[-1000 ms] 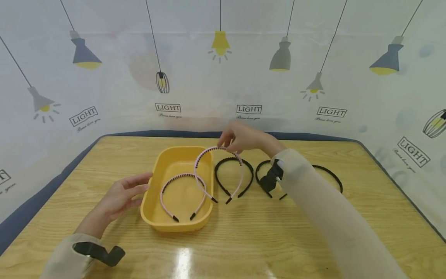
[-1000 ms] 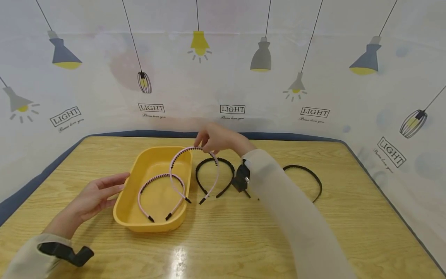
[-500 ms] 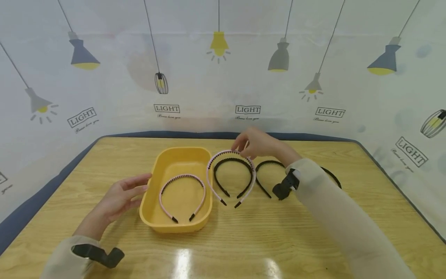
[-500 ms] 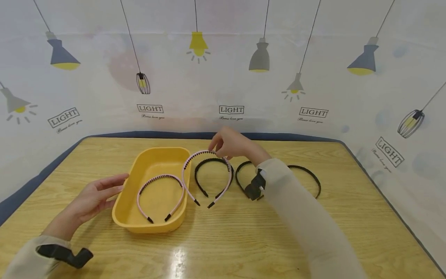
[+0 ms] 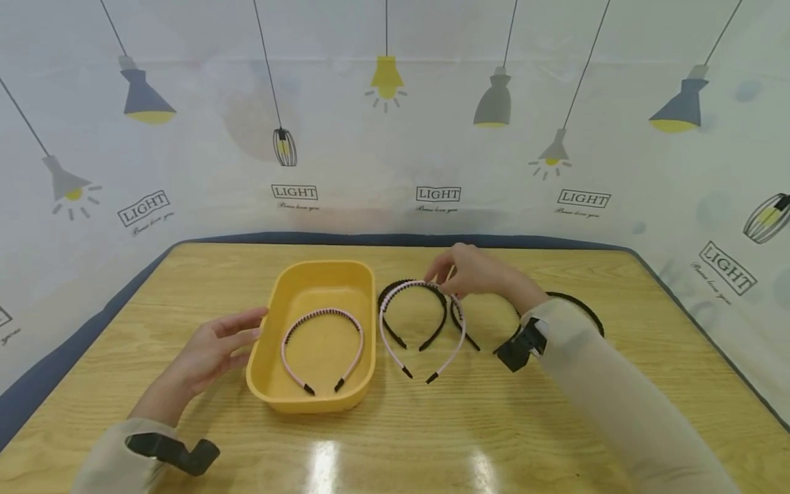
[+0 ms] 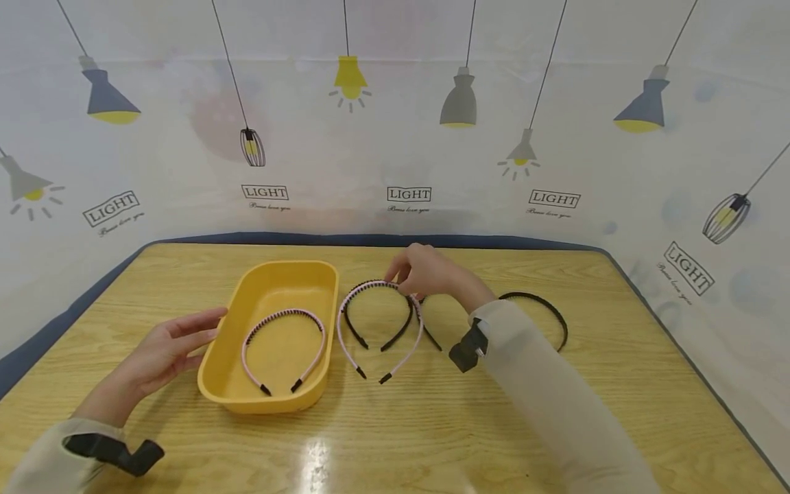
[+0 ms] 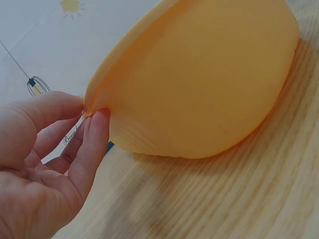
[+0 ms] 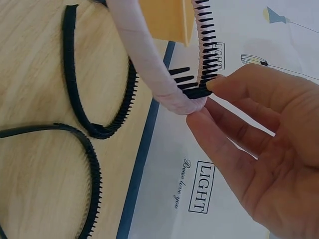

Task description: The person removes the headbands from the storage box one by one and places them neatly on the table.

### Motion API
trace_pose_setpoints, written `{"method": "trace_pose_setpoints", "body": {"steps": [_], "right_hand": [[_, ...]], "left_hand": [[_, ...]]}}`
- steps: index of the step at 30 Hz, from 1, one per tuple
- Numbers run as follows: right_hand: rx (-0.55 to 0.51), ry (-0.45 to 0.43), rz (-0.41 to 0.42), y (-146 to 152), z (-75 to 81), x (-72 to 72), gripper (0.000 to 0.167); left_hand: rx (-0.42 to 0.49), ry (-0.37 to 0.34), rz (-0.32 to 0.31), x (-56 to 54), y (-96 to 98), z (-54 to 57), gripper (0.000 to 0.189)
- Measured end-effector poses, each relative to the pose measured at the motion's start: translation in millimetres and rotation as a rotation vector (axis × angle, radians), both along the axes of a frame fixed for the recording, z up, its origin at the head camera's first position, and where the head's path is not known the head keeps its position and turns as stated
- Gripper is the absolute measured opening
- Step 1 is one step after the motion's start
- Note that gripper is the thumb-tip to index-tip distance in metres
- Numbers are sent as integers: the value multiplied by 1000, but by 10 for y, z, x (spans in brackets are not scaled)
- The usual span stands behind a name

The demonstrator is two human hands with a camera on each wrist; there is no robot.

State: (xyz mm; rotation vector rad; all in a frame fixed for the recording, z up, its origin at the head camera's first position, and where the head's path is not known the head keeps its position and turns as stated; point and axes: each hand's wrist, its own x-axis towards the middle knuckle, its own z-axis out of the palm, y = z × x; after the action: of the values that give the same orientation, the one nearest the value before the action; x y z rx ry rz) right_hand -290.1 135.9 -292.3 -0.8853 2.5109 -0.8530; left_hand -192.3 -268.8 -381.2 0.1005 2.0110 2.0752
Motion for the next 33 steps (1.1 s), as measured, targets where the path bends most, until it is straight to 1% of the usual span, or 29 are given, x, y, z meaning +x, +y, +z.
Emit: {"method": "trace_pose_setpoints", "body": {"steps": [7, 13, 18, 26, 30, 33], "right_hand": [[-7, -20, -12, 36, -134, 61, 22], [-14, -32, -3, 59, -249, 123, 23], [-37, -48, 17, 50, -322, 164, 23], [-48, -72, 57, 56, -482, 201, 22], [-67, -95, 78, 50, -537, 225, 22], [-74, -122, 78, 41, -569, 241, 22]], "left_hand": [[1, 6, 0, 8, -2, 0, 46], [5, 3, 3, 7, -10, -10, 45], [5, 1, 4, 3, -14, -18, 46], [8, -4, 5, -5, -7, -10, 49], [22, -6, 6, -2, -9, -6, 47], [28, -7, 5, 0, -13, -10, 46]]}}
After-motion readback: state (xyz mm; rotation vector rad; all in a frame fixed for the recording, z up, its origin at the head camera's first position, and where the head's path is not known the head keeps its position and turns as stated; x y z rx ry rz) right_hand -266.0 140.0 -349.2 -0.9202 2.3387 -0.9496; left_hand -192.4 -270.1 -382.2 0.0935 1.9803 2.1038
